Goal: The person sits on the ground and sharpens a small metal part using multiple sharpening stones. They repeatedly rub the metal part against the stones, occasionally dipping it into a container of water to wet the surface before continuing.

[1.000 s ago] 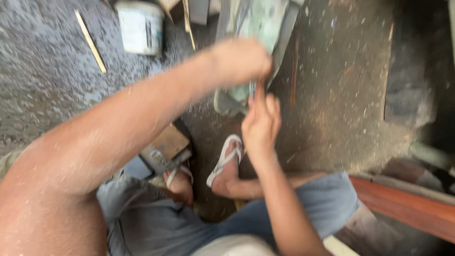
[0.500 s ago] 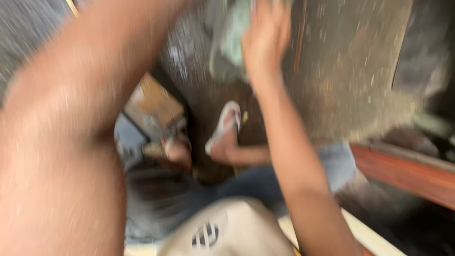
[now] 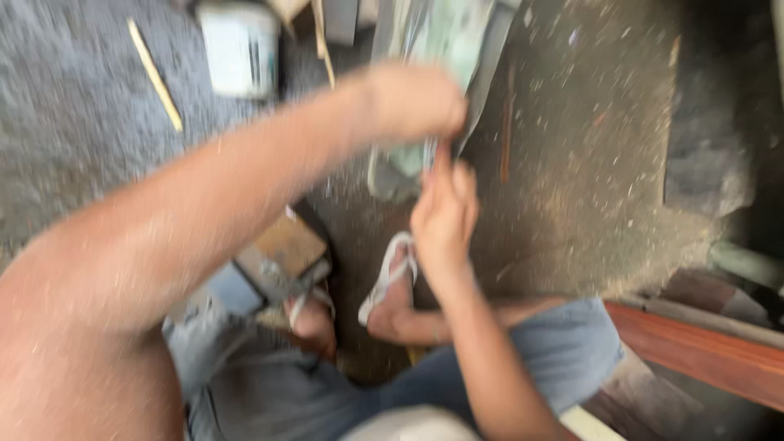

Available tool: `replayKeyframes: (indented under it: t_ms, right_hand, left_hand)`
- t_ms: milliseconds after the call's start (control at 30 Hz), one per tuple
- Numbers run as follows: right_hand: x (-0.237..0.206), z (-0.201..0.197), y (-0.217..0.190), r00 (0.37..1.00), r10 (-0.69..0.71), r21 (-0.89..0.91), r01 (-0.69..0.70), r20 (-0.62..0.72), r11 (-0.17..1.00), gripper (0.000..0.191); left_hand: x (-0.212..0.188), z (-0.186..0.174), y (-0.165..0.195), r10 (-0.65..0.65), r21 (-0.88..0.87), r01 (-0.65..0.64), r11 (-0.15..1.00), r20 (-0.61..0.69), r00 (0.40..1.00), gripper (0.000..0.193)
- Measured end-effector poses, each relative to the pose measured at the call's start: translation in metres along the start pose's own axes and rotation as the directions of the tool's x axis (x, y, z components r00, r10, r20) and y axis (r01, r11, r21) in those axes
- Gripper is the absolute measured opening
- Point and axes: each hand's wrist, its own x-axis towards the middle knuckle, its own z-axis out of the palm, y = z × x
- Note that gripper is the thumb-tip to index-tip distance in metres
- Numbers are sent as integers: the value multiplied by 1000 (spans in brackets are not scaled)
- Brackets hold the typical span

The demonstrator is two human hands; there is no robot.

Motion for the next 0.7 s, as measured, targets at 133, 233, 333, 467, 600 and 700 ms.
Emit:
replayKeyframes:
  t_ms: [133, 233, 333, 467, 600, 700]
  right_hand:
    - [8, 0, 4, 982, 149, 461, -186, 117, 867, 16]
    - [5, -3, 5, 869, -381, -615, 493, 315, 615, 52]
    - [-5, -2, -1, 885, -324, -755, 456, 333, 471, 63]
    - [13, 0, 5, 880, -300, -830, 457, 369, 320, 62]
    - [-13, -7, 5, 889, -306, -763, 451, 341, 462, 60]
    - [-1, 1, 3, 897, -325, -738, 434, 300, 516, 55]
  left_hand:
    - [-10, 2, 11, -614, -780, 615, 120, 428, 663, 26]
    - [-25, 21, 50, -413, -599, 438, 670, 189, 891, 19]
    - [-17, 1, 25, -26, -11, 26, 1000, -30, 999, 15]
    - [-5, 2, 3, -83, -119, 76, 990, -56, 995, 16]
    - [-14, 15, 22, -88, -171, 80, 982, -41, 995, 16]
    - [-12, 1, 8, -16, -76, 8, 997, -106, 994, 17]
